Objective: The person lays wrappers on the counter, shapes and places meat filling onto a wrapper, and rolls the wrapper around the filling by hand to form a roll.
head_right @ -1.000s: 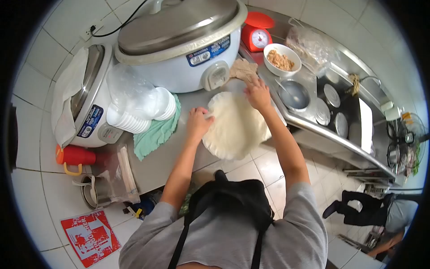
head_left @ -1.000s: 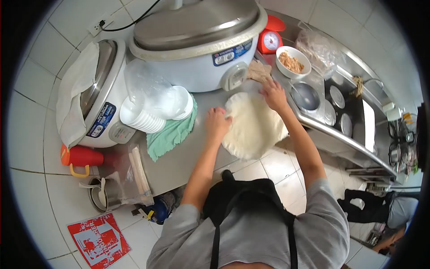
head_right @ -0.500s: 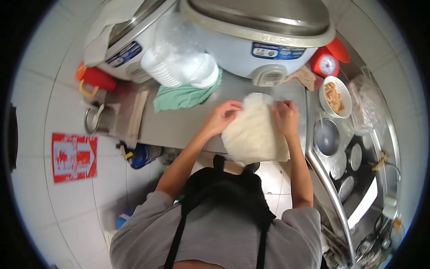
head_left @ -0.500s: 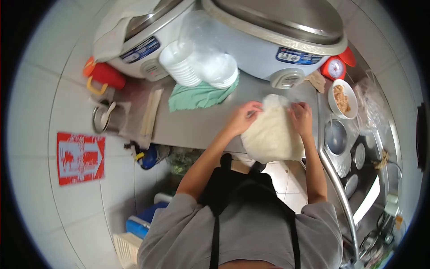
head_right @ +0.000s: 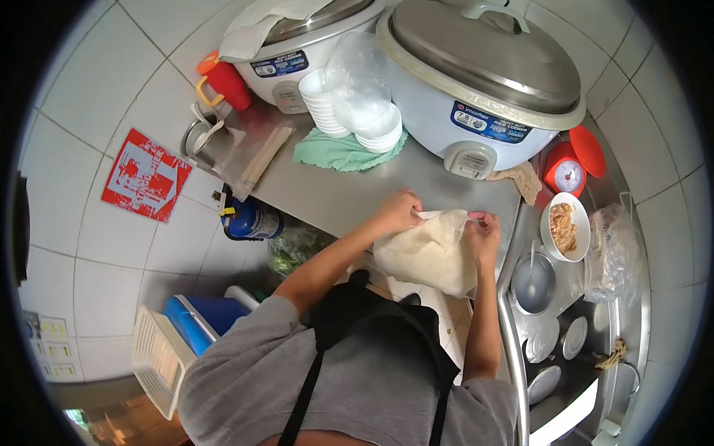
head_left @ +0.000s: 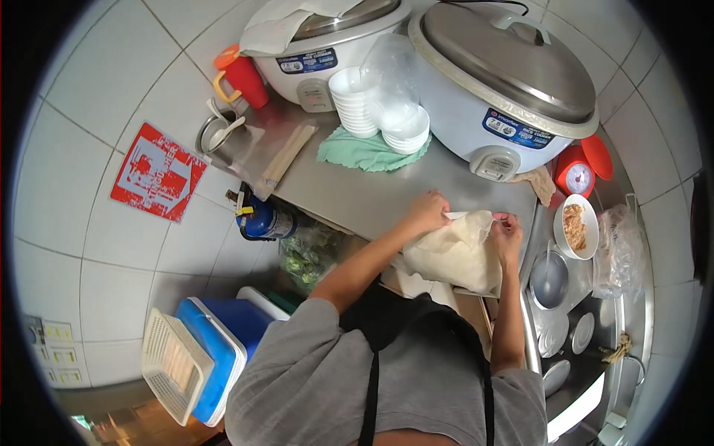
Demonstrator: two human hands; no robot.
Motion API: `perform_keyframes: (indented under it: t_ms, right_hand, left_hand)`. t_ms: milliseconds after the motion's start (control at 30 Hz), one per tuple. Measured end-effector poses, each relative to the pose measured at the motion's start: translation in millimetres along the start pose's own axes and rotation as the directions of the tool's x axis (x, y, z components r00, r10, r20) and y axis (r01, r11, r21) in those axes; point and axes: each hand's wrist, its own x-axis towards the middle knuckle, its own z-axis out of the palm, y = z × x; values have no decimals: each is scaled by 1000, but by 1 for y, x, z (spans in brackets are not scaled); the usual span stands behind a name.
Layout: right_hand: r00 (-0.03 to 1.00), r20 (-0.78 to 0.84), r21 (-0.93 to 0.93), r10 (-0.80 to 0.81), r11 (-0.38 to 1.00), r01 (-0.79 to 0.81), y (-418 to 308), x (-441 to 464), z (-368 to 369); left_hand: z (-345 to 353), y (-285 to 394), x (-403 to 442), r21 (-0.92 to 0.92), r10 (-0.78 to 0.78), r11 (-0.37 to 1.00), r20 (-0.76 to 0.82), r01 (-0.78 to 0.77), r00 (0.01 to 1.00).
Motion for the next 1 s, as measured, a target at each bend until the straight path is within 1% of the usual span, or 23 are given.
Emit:
perform_keyframes:
  t_ms: [33, 133, 167, 233, 267, 333, 367, 400, 467, 500, 533, 567, 633, 667, 700, 733, 767, 800, 867, 900, 933, 967, 1000]
  right_hand:
    - [999, 13, 11, -39, 999, 39, 1, 0, -2]
    - [978, 53, 151, -203, 969, 193, -5, -3, -5]
    - [979, 86, 301, -186, 941, 153, -11, -2, -6]
    - [977, 147, 564, -155, 824, 46, -29, -2, -15]
    - [971, 133, 582, -197, 809, 84, -32, -1, -19]
    - [979, 88, 517, -184, 849, 113, -23, 6, -29]
    - [982, 63, 482, -179, 867, 127, -18, 11, -34]
    - [992, 55, 482, -111, 873, 71, -15, 15, -37]
    - [995, 76, 428, -67, 903, 28, -14, 23, -39]
    - [996, 79, 397, -38, 918, 4, -16, 26, -40]
    - [994, 111, 368, 22, 928, -62, -20, 28, -39]
    - [987, 136, 334, 89, 933, -130, -25, 30, -37]
    - [983, 166, 10, 73, 997, -75, -12, 39, -35]
    - [987, 158, 5, 9, 1000, -10, 1, 43, -29]
    - [987, 149, 1, -58, 998, 59, 17, 48, -22]
    - [992, 94, -134, -79, 987, 91, 33, 54, -17]
    - [993, 48, -268, -105, 957, 114, 43, 57, -17]
    - [998, 55, -296, -1, 955, 17, 36, 56, -20]
    - [977, 63, -334, 204, 927, -172, 7, 55, -21]
    - [968, -19, -365, 250, 900, -239, 13, 55, -19]
    - [953, -97, -394, 288, 868, -302, 23, 59, -18]
    - [934, -172, -423, 312, 833, -357, 27, 61, -18]
    - [912, -276, -506, 304, 761, -407, -7, 52, -19]
  left_hand:
    - [6, -2, -4, 9, 74, 997, -89, -74, 993]
    - [-7, 0, -14, -216, 34, 975, -72, -49, 997]
    - [-16, 3, -19, -371, -44, 928, -7, 38, 999]
    - [-33, 6, -31, -635, -146, 743, 154, 211, 977]
    - [-35, -2, -35, -701, -155, 687, 117, 192, 981]
    - [-39, -20, -48, -816, -178, 559, 57, 149, 982]
    - [-46, -28, -56, -841, -216, 525, 19, 133, 976]
    - [-58, -36, -66, -863, -254, 491, -15, 116, 967]
    - [-94, -59, -88, -851, -290, 520, -91, 77, 953]
    - [-124, -58, -101, -809, -397, 569, -114, 147, 911]
    - [-145, -75, -109, -404, -349, 897, -392, 182, 851]
    - [-171, -89, -115, -273, -339, 935, -495, 227, 800]
    - [-231, -139, -122, -282, -368, 928, -589, 244, 719]
    - [-251, -168, -125, -268, -381, 924, -607, 272, 698]
    - [-267, -195, -129, -176, -358, 930, -631, 323, 689]
    - [-271, -217, -133, 57, -231, 926, -698, 373, 678]
    - [-276, -238, -137, 281, -83, 864, -739, 417, 668]
    - [-270, -224, -132, 268, -56, 879, -762, 393, 645]
    - [-246, -171, -114, 247, -6, 905, -807, 346, 591]
    - [-214, -151, -100, 317, 58, 903, -759, 291, 648]
    - [-175, -113, -85, 197, 79, 978, -655, 69, 751]
    - [-138, -60, -72, -62, -58, 998, -547, 28, 835]
    - [-97, -44, -62, -37, 132, 986, -407, -160, 904]
